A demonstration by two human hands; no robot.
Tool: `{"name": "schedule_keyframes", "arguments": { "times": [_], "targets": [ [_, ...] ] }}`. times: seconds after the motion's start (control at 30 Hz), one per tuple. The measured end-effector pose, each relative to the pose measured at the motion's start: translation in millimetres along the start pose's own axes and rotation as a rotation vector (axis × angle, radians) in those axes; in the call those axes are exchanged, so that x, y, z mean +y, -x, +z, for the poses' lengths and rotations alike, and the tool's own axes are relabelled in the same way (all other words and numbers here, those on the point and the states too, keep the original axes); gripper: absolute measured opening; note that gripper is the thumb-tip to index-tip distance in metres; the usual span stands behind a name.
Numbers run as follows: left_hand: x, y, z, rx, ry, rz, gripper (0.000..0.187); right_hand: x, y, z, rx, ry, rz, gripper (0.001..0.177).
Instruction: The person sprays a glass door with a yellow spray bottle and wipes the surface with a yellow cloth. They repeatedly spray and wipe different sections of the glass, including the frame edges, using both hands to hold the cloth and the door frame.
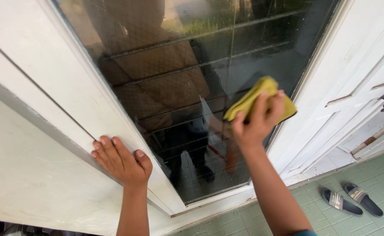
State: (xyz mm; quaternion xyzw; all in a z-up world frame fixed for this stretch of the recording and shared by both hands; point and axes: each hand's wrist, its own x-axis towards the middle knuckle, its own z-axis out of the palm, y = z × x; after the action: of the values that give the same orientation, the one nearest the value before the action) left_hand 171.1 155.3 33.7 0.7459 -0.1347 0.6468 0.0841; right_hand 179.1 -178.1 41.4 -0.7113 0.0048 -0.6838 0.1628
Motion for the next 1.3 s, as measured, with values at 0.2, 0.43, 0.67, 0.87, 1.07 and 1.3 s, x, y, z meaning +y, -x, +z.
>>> {"name": "schedule_keyframes", "arguments": {
  "times": [0.2, 0.43, 0.67, 0.87, 1.07, 1.3],
  "targets": [
    [2, -1, 2, 0.021, 0.000, 0.005, 0.058, 21, -2, -34, -0.082, 0.047, 0.180, 0.042],
    [4, 0, 3, 0.021, -0.017, -0.005, 0.058, 21, -22, -38, -0.066, 0.040, -0.078, 0.036],
    [7, 1, 4, 0.020, -0.016, -0.026, 0.058, 33, -90, -38, -0.136, 0.026, -0.102, 0.045],
    [10, 1, 6, 0.027, -0.020, -0.055, 0.058, 40, -39, -31, -0.163, -0.038, -0.061, 0.050],
    [12, 6, 6, 0.014, -0.040, -0.077, 0.058, 50, -25, -14, -0.209, -0.030, -0.074, 0.057],
    [13, 4, 6, 0.018, -0.045, -0.069, 0.058, 35, -100, -7, -0.169, -0.034, -0.014, 0.060]
  ]
}}
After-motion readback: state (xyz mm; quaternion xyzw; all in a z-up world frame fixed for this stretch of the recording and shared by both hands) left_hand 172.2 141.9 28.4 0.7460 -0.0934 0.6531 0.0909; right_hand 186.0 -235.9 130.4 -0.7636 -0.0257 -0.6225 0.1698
